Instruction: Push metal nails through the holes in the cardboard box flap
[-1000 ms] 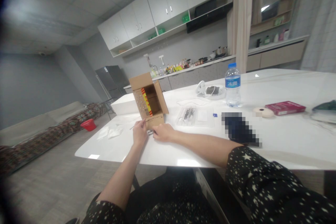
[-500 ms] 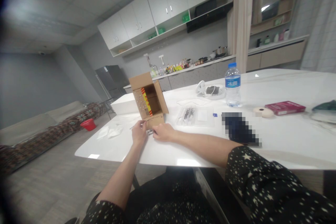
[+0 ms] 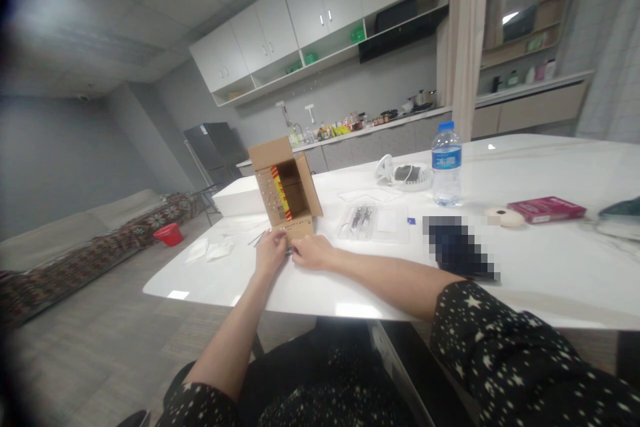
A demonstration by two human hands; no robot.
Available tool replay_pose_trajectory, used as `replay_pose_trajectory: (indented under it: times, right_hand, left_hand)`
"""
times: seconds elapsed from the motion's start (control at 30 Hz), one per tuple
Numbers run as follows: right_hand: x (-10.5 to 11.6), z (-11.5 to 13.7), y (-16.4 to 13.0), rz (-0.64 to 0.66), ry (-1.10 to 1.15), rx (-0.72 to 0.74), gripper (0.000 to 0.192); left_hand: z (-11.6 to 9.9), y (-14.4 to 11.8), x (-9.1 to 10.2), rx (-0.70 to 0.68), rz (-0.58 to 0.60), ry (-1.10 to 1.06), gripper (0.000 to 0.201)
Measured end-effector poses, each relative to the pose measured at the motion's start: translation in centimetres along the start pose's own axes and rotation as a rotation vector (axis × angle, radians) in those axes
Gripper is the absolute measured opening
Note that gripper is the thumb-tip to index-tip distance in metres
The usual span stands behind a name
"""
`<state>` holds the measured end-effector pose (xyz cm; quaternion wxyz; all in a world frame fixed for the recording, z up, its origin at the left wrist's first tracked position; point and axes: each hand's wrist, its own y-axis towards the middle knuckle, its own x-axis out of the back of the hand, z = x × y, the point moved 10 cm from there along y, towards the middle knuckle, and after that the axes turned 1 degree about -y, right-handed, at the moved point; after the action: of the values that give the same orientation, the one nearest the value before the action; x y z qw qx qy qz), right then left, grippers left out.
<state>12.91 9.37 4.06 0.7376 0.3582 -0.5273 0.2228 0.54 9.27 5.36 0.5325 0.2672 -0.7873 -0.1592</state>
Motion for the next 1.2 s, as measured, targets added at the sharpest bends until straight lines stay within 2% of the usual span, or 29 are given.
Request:
replay_pose_trajectory:
  times: [0.2,0.6,0.93,1.2]
  right_hand:
    - [-0.1,0.0,0.0,0.012,0.005,-0.001,0.031]
    - [-0.1,0.1,0.0,0.005,-0.006,0.008,0.034]
    - [-0.1,0.0,0.0,0.002,-0.001,0.004,0.034]
    - [0.0,0.1,-0.1,0.009,-0.01,-0.007,0.033]
  left_hand:
    - [-0.2,-0.2,-0.3,-0.027,0.051,-0.063,0.018]
    - [-1.0,-1.0,-1.5,0.013,0.223,0.039,0.012]
    - [-0.5,-0.9,-1.7,0.051,0.237,0.108,0.01]
    - [-0.5,-1.0,-1.2,0.054,0.195,0.057,0.009]
